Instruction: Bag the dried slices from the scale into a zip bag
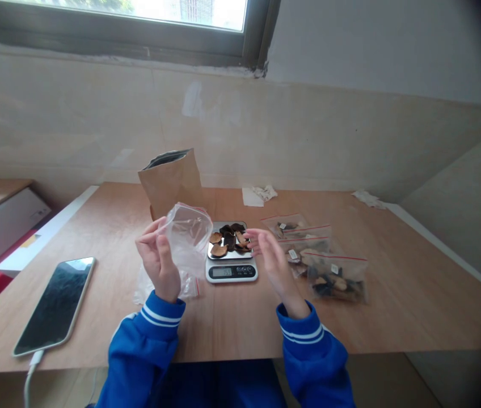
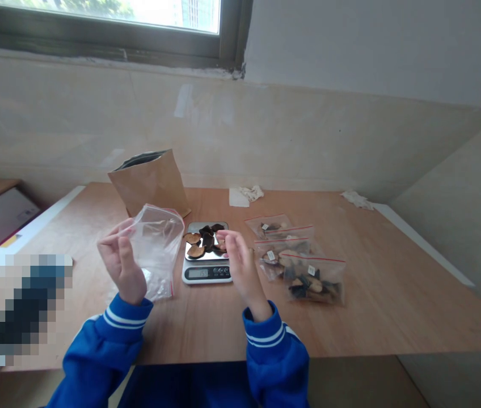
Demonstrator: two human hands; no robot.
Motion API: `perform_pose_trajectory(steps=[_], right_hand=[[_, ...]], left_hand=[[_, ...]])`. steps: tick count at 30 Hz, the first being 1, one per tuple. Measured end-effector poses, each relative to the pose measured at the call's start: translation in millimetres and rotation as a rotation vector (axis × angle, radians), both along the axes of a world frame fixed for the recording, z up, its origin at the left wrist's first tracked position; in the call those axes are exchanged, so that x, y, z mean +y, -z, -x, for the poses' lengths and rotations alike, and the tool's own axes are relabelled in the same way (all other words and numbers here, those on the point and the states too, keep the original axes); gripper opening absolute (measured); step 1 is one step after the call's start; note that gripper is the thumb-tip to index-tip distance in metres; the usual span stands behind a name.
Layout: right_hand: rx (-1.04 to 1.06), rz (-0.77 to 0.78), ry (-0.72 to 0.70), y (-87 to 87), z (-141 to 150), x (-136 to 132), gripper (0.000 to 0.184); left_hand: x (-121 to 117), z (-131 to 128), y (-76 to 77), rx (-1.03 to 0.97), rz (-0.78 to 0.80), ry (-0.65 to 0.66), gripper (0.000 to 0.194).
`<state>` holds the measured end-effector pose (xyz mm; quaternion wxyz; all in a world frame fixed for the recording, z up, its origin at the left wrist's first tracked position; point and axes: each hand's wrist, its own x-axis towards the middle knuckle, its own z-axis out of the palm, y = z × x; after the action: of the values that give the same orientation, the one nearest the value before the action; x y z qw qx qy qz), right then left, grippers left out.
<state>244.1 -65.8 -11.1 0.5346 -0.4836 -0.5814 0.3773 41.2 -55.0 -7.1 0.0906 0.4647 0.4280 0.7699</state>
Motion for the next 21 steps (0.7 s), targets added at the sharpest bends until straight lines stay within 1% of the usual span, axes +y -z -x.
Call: perform_pose_trajectory(steps=[2, 4, 6, 8, 12, 14, 16, 18, 21], right_hand=[[-0.101, -0.037, 0.11, 13.5, -10, 8, 0.036], [-0.245, -0.069, 0.161, 29.6, -19, 15, 0.035], [-0.376, -0.095, 0.152, 43.8, -24, 21, 0.036], [-0.48, -0.127, 0.101, 53.1, -25, 25, 0.039], [-0.631, -0.158, 0.003, 59.0, -19, 28, 0.051], [-0.664, -0.151, -0.003, 61.3, -15, 30, 0.05], [-0.674, -0.151, 0.008, 64.9, -12, 32, 0.045], [-0.677, -0.161, 0.007, 68.3, -11, 35, 0.041], [-0.687, -0.186, 0.011, 68.5, -12, 37, 0.033]], left_hand=[[11, -7, 4.4, -0.04, 0.004, 0.048, 0.016], [21, -11, 14.0, -0.082, 0.022, 0.066, 0.015], [27, -14, 26.5, -0.148, 0.045, 0.046, 0.016], [30, -14, 38.9, -0.217, 0.074, -0.007, 0.018], [29, -11, 56.4, -0.251, 0.158, -0.116, 0.025], [27, -9, 61.3, -0.252, 0.2, -0.141, 0.028], [27, -9, 64.4, -0.258, 0.225, -0.14, 0.029], [27, -9, 66.5, -0.268, 0.226, -0.112, 0.03], [28, -10, 69.5, -0.275, 0.213, -0.068, 0.031]])
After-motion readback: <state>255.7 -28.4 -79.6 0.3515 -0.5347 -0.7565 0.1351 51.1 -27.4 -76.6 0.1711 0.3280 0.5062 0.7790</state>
